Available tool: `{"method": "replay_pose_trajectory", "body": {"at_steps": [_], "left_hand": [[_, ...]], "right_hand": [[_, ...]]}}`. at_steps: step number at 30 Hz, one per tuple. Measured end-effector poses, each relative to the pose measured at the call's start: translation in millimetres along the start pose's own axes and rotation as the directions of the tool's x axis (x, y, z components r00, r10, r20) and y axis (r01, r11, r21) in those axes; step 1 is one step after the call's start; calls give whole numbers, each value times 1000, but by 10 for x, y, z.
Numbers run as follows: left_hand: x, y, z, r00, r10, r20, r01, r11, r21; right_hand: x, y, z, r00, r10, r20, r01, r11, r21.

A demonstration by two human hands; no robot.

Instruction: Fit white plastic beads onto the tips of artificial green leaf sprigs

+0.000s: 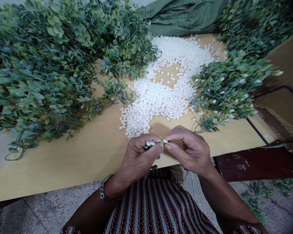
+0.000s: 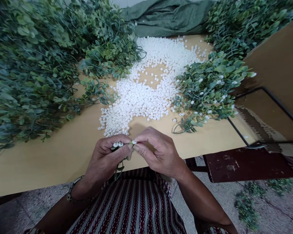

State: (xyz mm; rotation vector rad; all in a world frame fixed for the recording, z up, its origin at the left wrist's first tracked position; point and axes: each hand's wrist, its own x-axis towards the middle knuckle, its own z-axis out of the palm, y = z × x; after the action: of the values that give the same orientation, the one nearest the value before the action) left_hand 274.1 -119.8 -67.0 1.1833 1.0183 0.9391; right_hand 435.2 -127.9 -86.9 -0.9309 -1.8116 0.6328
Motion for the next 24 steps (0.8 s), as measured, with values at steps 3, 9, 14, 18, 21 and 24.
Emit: {"method": "replay_pose_trajectory", "body": {"at_steps": [3, 9, 14, 18, 21, 24], "left_hand": [[14, -16, 7, 999, -30, -17, 30, 999, -26], [16, -26, 8, 997, -79, -27, 78, 996, -34], [5, -34, 33, 996, -79, -41, 77, 995, -58], [-6, -47, 60, 989, -113, -100, 106, 992, -74], [-10, -52, 61, 986, -125, -112, 120, 992, -46], [-7, -46, 47, 992, -82, -95, 83, 996, 16]], "right_hand": [[7, 5, -8, 999, -36, -2, 36, 999, -41], [34, 28, 4, 997, -73, -12, 73, 996, -43], [4, 23, 31, 999, -43, -32, 42, 998, -38], [-54, 31, 93, 994, -35, -101, 26, 996, -82], [-80, 43, 133, 985, -88, -147, 67, 987, -144], [-80, 44, 130, 985, -118, -128, 91, 976, -200]]}}
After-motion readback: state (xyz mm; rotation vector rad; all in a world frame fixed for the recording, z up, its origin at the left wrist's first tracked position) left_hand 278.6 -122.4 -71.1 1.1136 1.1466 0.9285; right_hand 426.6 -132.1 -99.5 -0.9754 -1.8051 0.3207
